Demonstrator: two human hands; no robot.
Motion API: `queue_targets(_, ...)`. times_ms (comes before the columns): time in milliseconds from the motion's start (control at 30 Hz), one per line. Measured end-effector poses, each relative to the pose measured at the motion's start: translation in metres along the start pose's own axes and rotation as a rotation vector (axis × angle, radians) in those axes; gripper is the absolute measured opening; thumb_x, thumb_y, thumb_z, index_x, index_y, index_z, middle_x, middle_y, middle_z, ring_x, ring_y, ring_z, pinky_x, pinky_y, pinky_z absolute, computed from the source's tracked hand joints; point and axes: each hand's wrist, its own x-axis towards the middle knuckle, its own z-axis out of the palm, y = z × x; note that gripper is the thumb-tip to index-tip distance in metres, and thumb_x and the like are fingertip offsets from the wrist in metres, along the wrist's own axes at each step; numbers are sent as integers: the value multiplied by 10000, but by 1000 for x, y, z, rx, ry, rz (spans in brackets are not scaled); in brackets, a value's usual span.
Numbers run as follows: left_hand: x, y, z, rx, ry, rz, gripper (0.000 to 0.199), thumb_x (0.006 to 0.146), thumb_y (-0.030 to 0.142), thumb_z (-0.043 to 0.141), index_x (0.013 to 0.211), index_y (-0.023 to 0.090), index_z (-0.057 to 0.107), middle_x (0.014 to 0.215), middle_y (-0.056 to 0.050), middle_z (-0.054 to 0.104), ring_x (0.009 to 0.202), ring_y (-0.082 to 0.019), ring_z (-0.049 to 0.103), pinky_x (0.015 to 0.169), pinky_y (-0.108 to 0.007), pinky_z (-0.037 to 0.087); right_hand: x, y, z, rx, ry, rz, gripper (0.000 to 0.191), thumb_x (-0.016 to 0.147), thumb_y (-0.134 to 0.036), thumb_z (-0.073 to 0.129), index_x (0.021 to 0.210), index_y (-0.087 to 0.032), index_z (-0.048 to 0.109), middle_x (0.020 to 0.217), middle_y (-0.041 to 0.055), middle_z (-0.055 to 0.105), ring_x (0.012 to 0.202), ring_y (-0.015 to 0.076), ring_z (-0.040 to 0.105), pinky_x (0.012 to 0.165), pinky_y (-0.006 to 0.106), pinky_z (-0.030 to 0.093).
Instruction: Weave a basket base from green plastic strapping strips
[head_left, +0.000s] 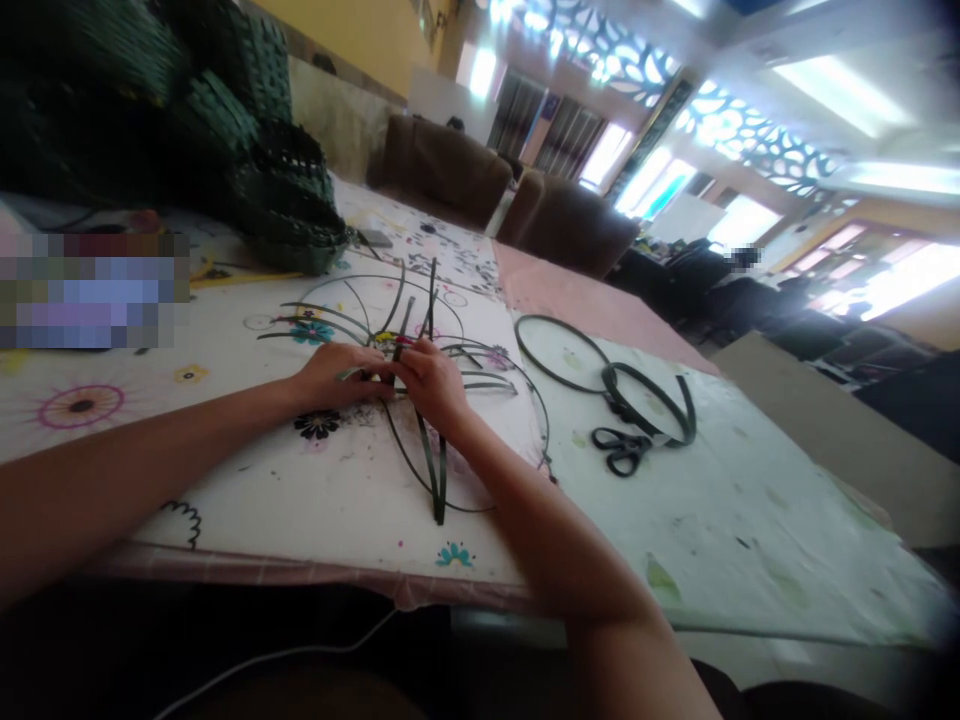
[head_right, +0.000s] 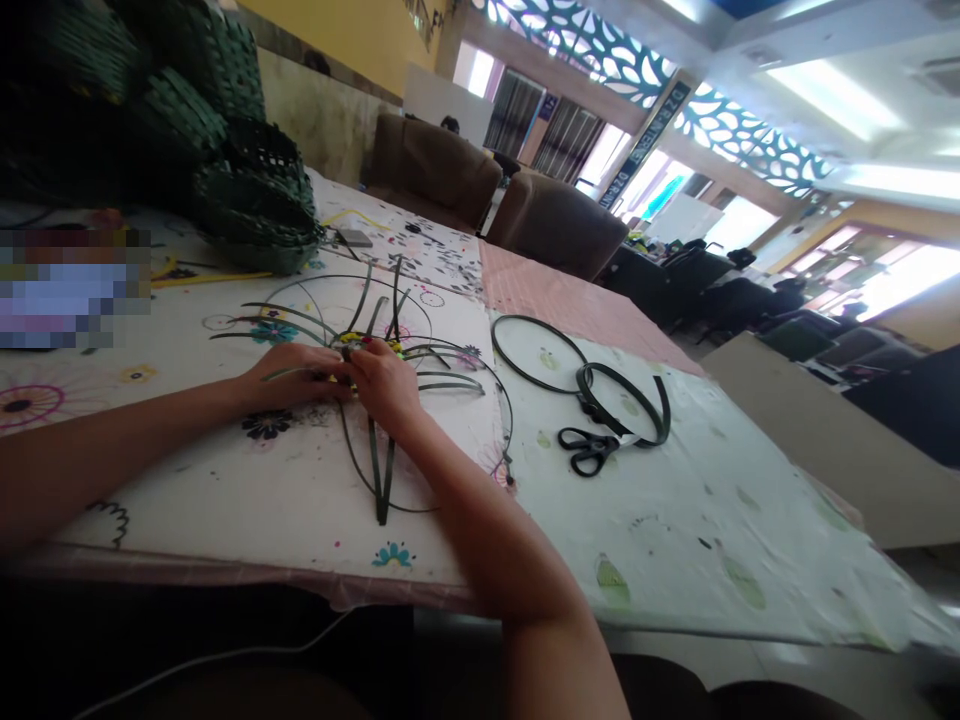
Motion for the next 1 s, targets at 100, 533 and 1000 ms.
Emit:
queue_targets(100,-2,2,-1,-40,-13,-17,365,885,563,657,877,226,796,869,-36,759,793,-199,664,654,-259,393,-3,-1,-2,-21,-99,-5,254,960,-423,712,978,-174,761,983,58,635,894,175,589,774,275,399)
queue_targets(533,3,4,-12,-466,4,-44,284,856,444,744,911,169,794,870,-39,762,824,-181,672,722,-248,506,-12,-21,-17,-190,-219,-54,157,949,-125,625,1013,-148,767,1070,136,679,1031,251,610,845,347,476)
queue_targets(1000,4,10,-34,-464,48,43,297,862,454,753,813,161,765,761,-39,720,699,-153,636,656,-247,504,-12,-16,-9,10,-2,-122,268,951,-91,551,713,-189,625,862,48,621,895,187,559,771,283,390)
